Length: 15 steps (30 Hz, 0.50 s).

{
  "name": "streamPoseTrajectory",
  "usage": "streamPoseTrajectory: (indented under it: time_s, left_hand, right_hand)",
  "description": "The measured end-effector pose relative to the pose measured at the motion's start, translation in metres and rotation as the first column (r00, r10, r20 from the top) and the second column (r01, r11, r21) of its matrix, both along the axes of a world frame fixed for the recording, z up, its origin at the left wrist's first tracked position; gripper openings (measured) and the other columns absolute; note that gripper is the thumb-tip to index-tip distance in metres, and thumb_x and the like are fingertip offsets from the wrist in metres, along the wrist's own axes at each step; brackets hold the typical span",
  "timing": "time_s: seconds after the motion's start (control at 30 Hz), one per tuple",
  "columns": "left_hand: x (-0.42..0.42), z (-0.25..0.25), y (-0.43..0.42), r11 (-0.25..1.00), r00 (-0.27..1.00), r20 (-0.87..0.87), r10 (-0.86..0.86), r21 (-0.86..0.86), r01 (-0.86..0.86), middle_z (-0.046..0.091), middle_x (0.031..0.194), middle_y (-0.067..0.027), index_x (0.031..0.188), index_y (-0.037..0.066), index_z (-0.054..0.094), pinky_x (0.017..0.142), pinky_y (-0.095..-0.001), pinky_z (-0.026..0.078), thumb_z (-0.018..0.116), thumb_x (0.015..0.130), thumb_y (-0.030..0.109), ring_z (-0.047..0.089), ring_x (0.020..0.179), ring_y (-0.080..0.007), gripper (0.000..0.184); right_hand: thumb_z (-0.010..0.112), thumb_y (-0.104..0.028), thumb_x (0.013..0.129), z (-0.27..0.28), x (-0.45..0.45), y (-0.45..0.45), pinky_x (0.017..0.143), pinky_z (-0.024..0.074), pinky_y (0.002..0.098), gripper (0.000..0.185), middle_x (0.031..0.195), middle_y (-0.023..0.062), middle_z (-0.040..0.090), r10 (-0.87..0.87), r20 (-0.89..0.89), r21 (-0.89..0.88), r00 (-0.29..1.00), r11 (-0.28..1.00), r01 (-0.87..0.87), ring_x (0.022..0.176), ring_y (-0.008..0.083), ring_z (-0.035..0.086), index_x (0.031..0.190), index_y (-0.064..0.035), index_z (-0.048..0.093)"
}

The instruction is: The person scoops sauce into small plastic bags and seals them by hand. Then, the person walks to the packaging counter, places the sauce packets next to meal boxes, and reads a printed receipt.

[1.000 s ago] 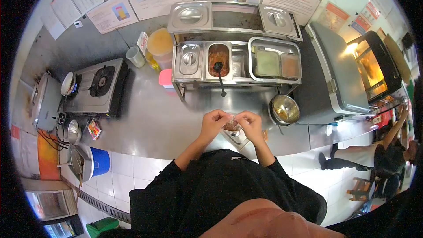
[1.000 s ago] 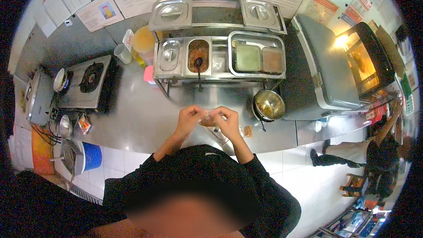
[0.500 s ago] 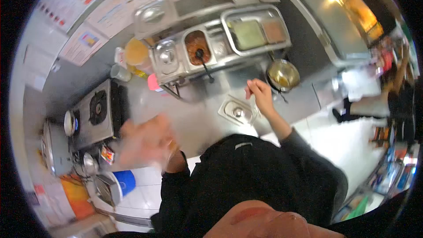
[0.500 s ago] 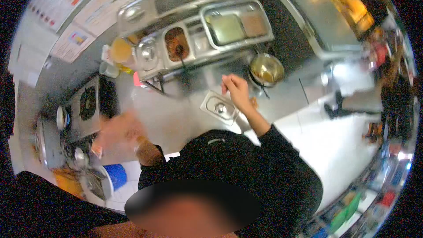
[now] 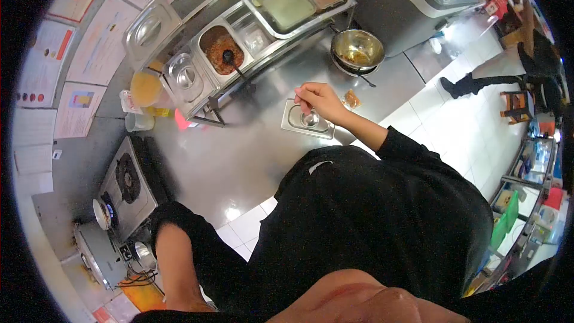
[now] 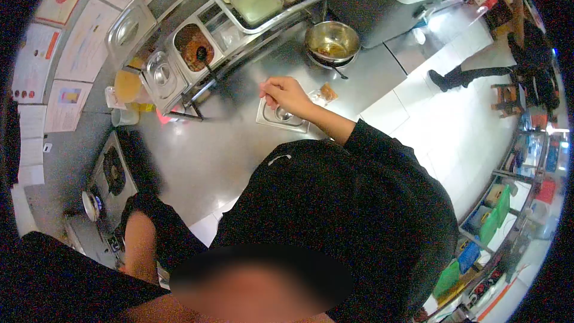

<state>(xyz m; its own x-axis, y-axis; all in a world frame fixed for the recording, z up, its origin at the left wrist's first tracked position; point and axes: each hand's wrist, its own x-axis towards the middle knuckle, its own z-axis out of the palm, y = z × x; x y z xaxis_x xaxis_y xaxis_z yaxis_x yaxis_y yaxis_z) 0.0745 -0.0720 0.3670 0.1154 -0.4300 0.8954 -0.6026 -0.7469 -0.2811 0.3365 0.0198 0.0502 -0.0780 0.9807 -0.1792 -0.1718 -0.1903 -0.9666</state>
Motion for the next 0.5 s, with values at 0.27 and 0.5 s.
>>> streamPoseTrajectory:
  time_s: [0.27, 0.5]
  left_hand:
    - [-0.004, 0.007, -0.005, 0.997, 0.997, -0.02, 0.074, -0.004, -0.074, 0.058, 0.088, -0.002, 0.096, 0.013, 0.057, 0.043, -0.027, 0.037, 0.044, 0.091, 0.033, 0.047, 0.048, -0.0127, 0.025]
    - [-0.007, 0.009, -0.007, 0.996, 0.996, -0.015, 0.092, -0.009, -0.092, 0.057, 0.087, -0.0025, 0.095, 0.012, 0.056, 0.042, -0.027, 0.037, 0.043, 0.091, 0.035, 0.047, 0.048, -0.0127, 0.027]
  right_hand:
    - [0.053, -0.027, 0.092, -0.013, 0.003, 0.004, 0.05, 0.0417, 0.0217, 0.03, 0.059, 0.001, 0.055, -0.011, 0.132, -0.006, 0.991, 1.0, 0.012, 0.051, 0.0078, 0.052, 0.079, -0.0019, 0.063]
    - [0.06, -0.027, 0.083, -0.052, 0.017, 0.001, 0.057, 0.0466, 0.0308, 0.022, 0.069, 0.0081, 0.061, -0.08, 0.493, 0.115, 0.866, 0.993, 0.026, 0.061, 0.0172, 0.058, 0.083, -0.0048, 0.064]
